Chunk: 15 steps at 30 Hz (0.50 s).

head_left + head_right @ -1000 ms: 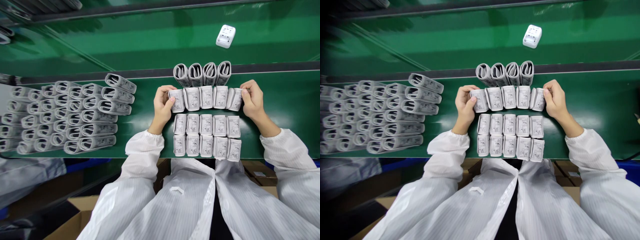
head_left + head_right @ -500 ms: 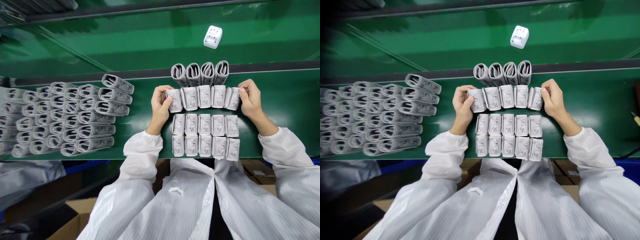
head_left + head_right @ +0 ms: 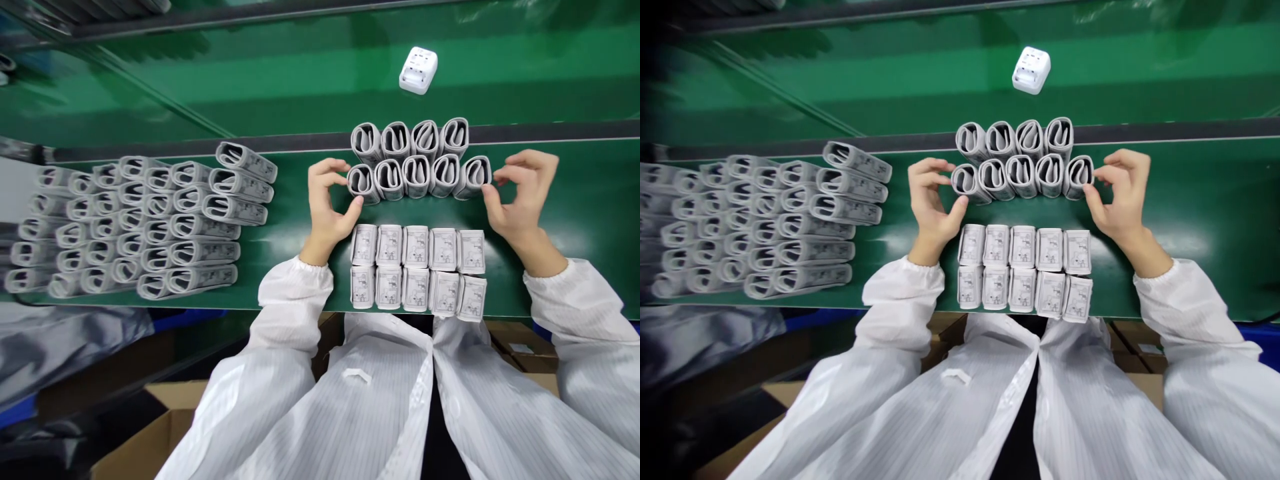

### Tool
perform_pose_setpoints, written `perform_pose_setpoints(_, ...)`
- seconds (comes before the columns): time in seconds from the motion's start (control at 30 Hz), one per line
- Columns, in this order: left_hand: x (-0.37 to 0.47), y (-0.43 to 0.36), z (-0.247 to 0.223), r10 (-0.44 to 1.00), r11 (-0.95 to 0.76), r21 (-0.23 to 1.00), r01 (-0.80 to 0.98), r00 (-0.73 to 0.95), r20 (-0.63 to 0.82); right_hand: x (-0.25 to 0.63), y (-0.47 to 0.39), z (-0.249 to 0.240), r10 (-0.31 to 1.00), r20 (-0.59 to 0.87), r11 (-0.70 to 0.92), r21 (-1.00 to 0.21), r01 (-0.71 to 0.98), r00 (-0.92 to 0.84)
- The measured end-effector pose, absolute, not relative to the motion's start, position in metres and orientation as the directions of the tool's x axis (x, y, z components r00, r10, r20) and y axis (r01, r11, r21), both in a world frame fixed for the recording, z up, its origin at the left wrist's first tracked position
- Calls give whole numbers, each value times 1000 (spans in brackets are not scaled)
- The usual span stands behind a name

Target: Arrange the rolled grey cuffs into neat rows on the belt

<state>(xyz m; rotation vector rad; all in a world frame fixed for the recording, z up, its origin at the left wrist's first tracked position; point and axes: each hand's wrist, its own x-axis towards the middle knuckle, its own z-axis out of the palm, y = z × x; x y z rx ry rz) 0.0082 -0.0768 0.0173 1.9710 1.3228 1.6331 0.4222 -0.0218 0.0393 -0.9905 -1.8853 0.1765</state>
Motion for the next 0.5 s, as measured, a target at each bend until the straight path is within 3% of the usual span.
perform_pose_setpoints(0.13, -7, -85, 28, 796, -563, 698, 442, 65, 601, 431, -30, 53, 581, 696, 810, -445, 382, -421)
perform_pose_setpoints(0.27, -7, -95, 45, 833, -538, 723, 434, 404, 377, 434, -38, 58, 578, 438, 761, -594, 262, -688)
perform_pose_setpoints(0.37, 0, -98, 54, 814, -535, 720, 442, 496, 301, 432, -40, 59, 611, 315, 687, -667, 288, -727)
perform_pose_setpoints(0.5, 6, -100, 55, 842, -504, 748, 433, 439, 313, 429, -38, 56, 696, 353, 635, -709, 307, -625)
